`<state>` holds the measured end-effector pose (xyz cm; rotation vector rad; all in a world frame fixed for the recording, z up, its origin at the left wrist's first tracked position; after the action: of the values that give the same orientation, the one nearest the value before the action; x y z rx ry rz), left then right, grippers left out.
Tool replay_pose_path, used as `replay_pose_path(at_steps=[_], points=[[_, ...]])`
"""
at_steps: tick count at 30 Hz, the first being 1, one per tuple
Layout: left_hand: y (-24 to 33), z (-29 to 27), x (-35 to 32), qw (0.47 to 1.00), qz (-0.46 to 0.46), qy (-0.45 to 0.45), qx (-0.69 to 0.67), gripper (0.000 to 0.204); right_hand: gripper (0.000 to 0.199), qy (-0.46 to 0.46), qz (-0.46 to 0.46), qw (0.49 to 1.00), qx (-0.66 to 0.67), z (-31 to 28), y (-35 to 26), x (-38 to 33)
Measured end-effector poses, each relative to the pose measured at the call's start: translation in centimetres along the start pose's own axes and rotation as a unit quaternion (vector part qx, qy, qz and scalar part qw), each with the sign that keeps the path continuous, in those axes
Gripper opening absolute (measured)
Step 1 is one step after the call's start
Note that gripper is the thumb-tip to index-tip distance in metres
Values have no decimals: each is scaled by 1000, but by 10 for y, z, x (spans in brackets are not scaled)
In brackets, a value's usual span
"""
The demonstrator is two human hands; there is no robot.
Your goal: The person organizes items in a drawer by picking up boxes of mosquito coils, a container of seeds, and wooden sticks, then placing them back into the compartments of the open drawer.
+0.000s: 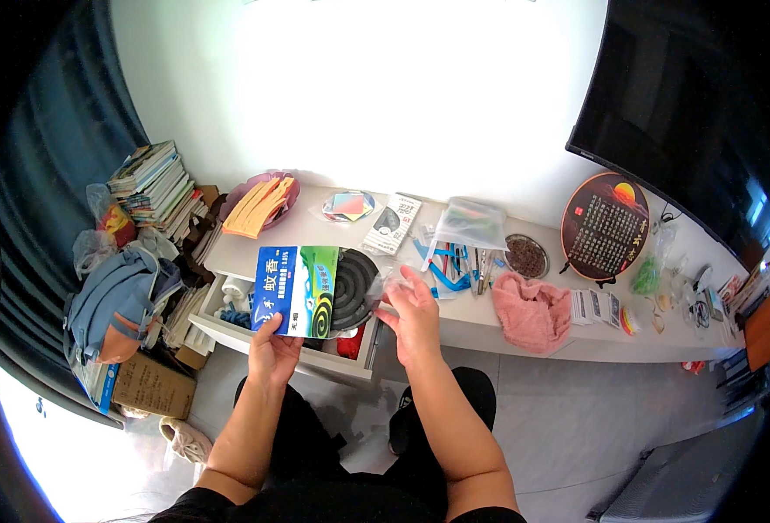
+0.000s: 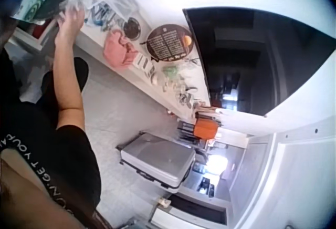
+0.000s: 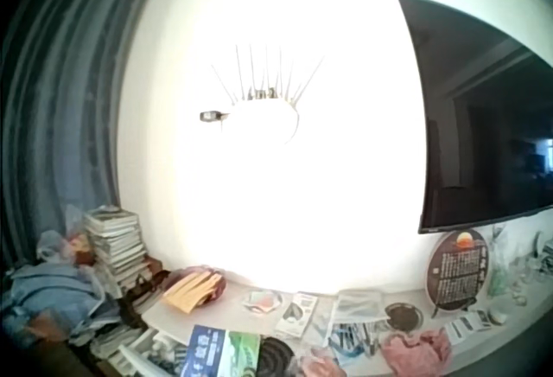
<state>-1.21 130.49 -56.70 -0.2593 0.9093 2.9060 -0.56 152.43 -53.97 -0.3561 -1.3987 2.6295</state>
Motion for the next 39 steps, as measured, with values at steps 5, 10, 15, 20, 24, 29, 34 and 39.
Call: replay_pose_path(at_steps=[5,10,15,20,24,29,34,39], points=[[2,0,-3,999,2,-32,23,37,52,6,75,996,-56,7,-10,-3],[6,2,-1,998,15,-41,56,39,37,-21,120,982,-143,-6,-8,6],[8,7,-2,995,39,-46,82,38,29,-44,160,972,-163,-10,-6,7],[7,4,8,996,19,-30,86,33,27,-78,184,974,-107,-12,1,16],[8,-7,28,997,0,30,78,28,27,-68,176,981,-36,-15,7,32],[11,-13,53,997,-28,51,52,27,27,-23,126,991,30,-20,6,48],[2,-31,104,984,-65,103,133,30,22,54,72,995,40,-28,7,64],[2,-23,123,890,35,167,423,68,21,40,70,995,61,-26,19,70]])
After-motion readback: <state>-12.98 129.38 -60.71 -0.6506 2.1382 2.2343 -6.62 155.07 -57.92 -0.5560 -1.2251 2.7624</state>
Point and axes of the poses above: each hand's wrist, its own x-axis towards the middle knuckle, its own z-axis out of the palm, y = z × x, the point moved 1 cm from there along x, towards the middle knuckle, and after that the axes turned 2 degrees about z, right-handed, at the moved point
